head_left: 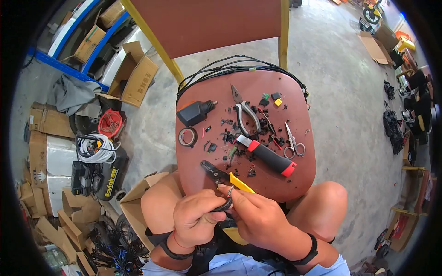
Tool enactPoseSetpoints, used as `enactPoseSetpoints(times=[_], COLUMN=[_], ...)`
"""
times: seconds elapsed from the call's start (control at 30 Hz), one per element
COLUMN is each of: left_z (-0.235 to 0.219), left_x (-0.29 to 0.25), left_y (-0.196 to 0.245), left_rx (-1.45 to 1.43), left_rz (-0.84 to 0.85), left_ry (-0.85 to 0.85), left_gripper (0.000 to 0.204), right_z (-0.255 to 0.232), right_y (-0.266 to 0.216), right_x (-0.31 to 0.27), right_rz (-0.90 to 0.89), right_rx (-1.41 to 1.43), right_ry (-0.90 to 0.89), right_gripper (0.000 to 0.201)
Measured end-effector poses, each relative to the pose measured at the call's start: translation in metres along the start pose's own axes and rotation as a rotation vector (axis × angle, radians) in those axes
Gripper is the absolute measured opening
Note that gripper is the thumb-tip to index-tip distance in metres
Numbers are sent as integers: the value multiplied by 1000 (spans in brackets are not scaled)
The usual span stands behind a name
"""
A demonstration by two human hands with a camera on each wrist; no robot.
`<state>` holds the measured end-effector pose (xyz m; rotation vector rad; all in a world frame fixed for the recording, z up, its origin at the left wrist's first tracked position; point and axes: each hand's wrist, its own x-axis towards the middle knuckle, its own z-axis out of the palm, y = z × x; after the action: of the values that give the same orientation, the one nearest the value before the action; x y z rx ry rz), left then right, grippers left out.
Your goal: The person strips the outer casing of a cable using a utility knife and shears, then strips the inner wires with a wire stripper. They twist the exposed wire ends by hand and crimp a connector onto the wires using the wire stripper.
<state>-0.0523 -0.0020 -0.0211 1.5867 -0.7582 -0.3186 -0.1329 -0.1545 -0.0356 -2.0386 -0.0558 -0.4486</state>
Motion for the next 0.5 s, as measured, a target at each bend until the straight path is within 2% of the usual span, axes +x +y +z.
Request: enactPoseSetpoints(times=[0.13, 0.23, 0.33, 0.43, 0.5], left_z=[-3, -2, -15, -16, -13], left_x=[-1, 8, 13, 15, 12], left_y=[-4, 4, -1, 8, 12], left_rx=[-41, 18, 95, 40, -19], left_rz=[-4, -81, 14, -50, -155], left_ry=[-20, -19, -124, -146, -134], left_gripper=[26, 35, 25, 23, 23], right_z=[1, -6, -16, -21, -26], right_y=[1, 4, 2, 1, -1], right_x=[-1, 2, 6, 6, 8], right_rz=[6, 4, -21, -36, -22], right_rx=[-3, -25, -101, -111, -148], right_ry=[15, 47, 115, 91, 85], right_gripper=[43, 39, 33, 33, 32])
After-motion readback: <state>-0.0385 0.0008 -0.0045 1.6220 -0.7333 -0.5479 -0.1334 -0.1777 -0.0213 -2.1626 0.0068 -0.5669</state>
